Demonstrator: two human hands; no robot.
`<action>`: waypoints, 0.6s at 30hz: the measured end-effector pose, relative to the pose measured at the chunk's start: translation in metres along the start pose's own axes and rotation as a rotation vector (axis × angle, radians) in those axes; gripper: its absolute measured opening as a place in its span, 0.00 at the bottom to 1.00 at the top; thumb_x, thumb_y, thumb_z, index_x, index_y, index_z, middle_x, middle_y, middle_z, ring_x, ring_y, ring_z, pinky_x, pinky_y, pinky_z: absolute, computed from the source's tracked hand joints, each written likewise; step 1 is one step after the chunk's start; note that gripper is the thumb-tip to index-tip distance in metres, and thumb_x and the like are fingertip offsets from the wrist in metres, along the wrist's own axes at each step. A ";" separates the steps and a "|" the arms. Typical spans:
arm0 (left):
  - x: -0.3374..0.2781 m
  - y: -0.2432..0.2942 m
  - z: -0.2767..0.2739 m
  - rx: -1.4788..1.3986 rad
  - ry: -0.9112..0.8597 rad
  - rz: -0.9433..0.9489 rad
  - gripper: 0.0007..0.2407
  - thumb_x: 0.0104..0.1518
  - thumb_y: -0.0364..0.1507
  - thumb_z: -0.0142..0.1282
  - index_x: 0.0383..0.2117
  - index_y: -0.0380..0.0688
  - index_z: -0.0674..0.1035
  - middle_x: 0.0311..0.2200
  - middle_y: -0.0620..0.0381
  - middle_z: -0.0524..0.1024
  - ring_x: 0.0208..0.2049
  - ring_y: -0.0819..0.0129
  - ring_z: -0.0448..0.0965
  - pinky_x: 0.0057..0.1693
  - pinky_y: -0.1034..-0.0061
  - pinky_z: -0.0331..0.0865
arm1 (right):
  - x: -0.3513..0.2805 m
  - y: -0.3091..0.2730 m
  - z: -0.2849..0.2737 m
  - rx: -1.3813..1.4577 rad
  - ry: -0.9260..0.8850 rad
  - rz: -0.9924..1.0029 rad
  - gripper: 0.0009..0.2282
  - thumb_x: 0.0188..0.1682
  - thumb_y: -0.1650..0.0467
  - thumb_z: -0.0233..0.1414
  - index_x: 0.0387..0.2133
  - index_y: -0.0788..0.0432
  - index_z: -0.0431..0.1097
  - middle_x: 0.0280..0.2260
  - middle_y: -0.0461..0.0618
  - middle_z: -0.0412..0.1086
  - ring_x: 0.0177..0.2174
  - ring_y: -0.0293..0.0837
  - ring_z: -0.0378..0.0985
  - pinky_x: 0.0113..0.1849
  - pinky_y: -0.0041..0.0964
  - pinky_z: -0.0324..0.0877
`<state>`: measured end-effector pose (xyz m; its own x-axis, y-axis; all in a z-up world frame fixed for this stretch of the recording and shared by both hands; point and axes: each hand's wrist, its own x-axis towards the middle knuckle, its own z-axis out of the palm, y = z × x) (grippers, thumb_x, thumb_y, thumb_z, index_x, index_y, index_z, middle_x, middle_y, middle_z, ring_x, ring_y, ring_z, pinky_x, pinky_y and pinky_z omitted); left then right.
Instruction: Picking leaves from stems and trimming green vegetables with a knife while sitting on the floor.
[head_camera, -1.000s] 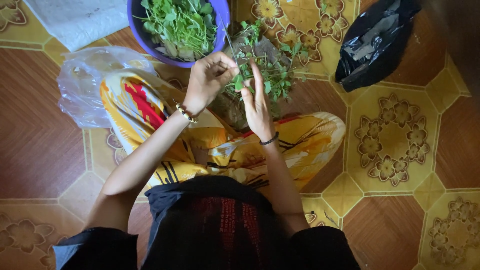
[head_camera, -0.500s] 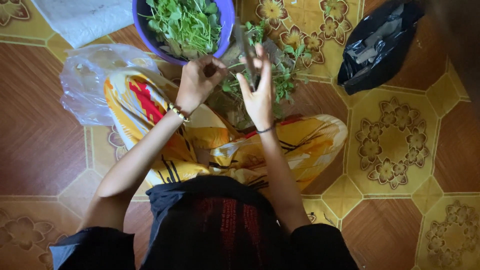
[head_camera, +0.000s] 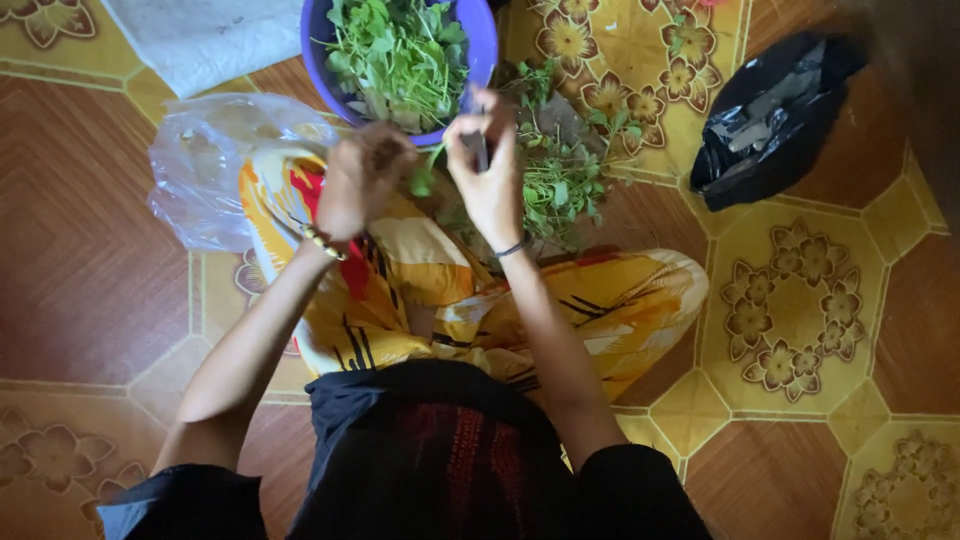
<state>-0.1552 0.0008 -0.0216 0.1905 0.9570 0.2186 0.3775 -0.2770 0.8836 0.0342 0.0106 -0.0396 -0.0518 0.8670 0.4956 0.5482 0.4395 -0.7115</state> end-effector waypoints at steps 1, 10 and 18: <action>-0.001 -0.005 -0.008 0.003 0.007 -0.031 0.05 0.57 0.17 0.63 0.37 0.37 0.82 0.27 0.59 0.79 0.19 0.77 0.68 0.28 0.83 0.61 | 0.010 0.000 0.001 0.117 0.038 0.039 0.21 0.52 0.77 0.57 0.56 0.55 0.56 0.55 0.52 0.64 0.38 0.45 0.80 0.40 0.41 0.83; -0.009 -0.030 -0.045 -0.161 0.182 -0.136 0.03 0.62 0.16 0.55 0.37 0.36 0.76 0.33 0.56 0.76 0.32 0.72 0.75 0.41 0.80 0.71 | 0.078 0.048 0.027 0.094 0.213 0.052 0.07 0.51 0.73 0.65 0.38 0.53 0.74 0.63 0.36 0.59 0.26 0.33 0.69 0.30 0.27 0.69; 0.003 0.009 -0.019 -0.463 0.026 -0.236 0.03 0.66 0.21 0.56 0.41 0.42 0.76 0.30 0.64 0.72 0.25 0.81 0.67 0.34 0.87 0.62 | 0.047 0.031 0.023 0.271 -0.091 0.035 0.11 0.50 0.62 0.59 0.39 0.54 0.75 0.61 0.52 0.61 0.64 0.57 0.59 0.66 0.68 0.51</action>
